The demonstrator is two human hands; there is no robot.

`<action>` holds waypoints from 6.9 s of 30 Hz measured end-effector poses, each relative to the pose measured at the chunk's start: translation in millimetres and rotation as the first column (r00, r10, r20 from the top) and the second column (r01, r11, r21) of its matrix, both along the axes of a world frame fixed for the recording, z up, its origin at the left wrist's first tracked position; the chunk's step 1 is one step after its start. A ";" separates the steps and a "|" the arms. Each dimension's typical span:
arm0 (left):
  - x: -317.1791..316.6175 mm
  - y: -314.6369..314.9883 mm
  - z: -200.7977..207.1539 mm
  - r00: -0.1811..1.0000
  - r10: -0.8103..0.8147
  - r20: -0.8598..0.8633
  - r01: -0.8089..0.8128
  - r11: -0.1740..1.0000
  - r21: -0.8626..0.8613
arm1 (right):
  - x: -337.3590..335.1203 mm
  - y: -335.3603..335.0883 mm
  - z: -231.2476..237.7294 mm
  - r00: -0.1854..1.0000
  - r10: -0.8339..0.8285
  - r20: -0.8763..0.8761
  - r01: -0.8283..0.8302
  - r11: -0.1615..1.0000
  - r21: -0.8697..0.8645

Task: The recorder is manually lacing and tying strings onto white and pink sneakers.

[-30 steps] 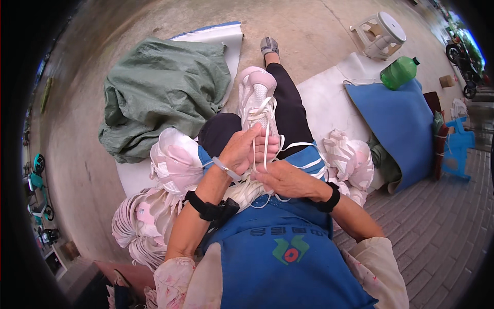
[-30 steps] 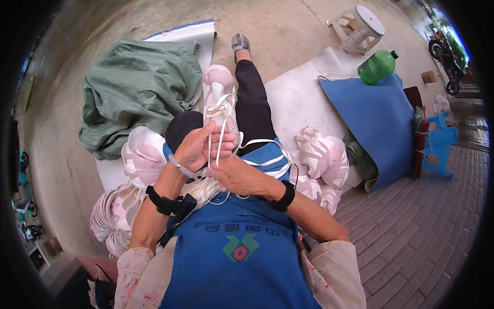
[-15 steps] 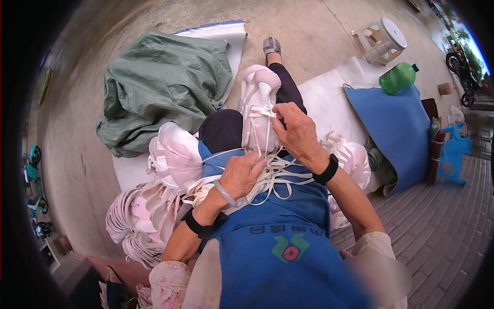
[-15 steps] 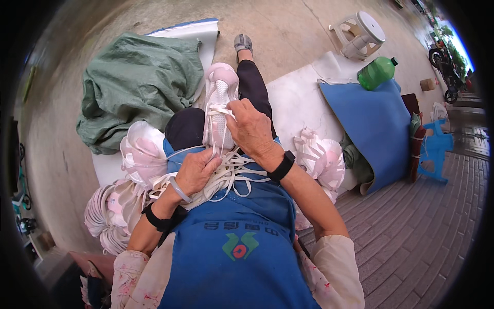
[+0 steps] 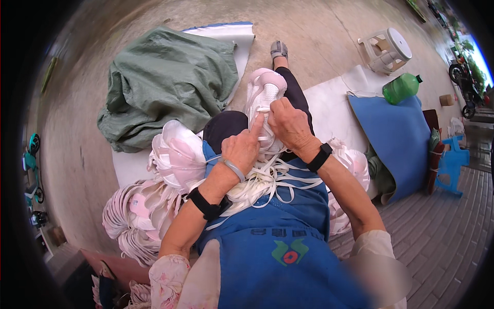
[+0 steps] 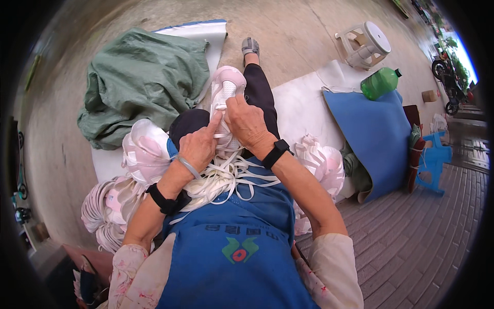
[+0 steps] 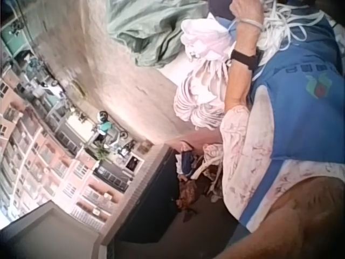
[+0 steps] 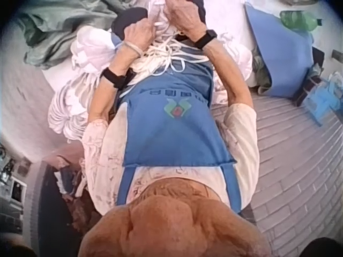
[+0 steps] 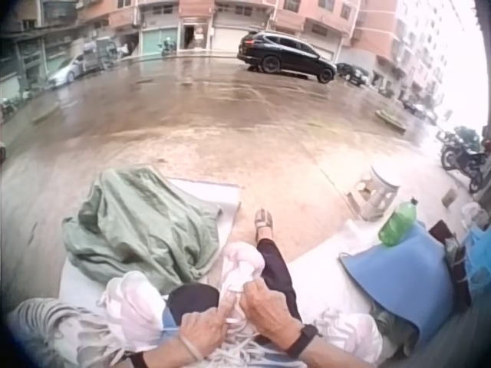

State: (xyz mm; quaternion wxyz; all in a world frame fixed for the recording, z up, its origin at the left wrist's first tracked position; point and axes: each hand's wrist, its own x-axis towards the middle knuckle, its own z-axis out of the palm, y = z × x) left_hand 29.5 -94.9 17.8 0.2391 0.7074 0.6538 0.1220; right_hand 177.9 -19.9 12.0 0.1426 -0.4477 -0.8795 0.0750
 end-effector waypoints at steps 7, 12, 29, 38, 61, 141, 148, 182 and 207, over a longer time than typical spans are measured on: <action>-5.1 -2.3 -4.1 0.996 -0.039 0.078 0.035 0.998 0.052 | 16.3 -3.1 4.7 0.962 0.013 -0.272 -0.065 0.981 -0.184; -5.8 -4.6 -7.9 0.997 -0.011 0.081 0.011 1.000 0.006 | 17.6 -7.7 0.2 0.974 0.012 -0.225 -0.041 0.991 -0.124; -10.7 -16.2 -7.0 0.959 0.086 0.269 -0.074 0.996 -0.054 | 23.8 -4.4 3.8 0.965 0.016 -0.263 -0.061 0.985 -0.162; -8.2 -18.7 -0.4 0.973 -0.058 0.223 0.115 0.961 -0.251 | 27.1 3.5 -11.2 0.903 -0.106 -0.417 -0.052 0.935 -0.350; -11.9 -23.5 6.0 0.737 0.241 0.631 0.091 0.890 -0.447 | 19.7 21.7 -2.6 0.959 -0.107 -0.262 -0.005 0.919 -0.393; 6.1 -11.4 -30.4 -0.355 0.716 0.601 0.295 0.696 -0.654 | 48.9 -62.5 41.5 0.825 -0.238 -0.513 -0.260 0.645 -0.718; -91.9 -46.1 -8.1 -0.523 0.545 0.655 0.134 0.812 -0.568 | 94.6 -32.3 20.4 0.278 -0.814 -0.509 -0.400 0.384 -0.832; -29.1 0.4 -5.0 0.712 0.370 0.597 -0.150 0.910 -0.386 | 100.8 -91.4 29.6 0.974 0.209 -0.091 -0.220 0.757 -0.615; -33.1 38.8 -17.7 0.888 0.124 0.443 -0.046 0.982 -0.182 | 80.8 -30.9 -1.0 0.995 -0.042 -0.096 0.018 0.969 -0.246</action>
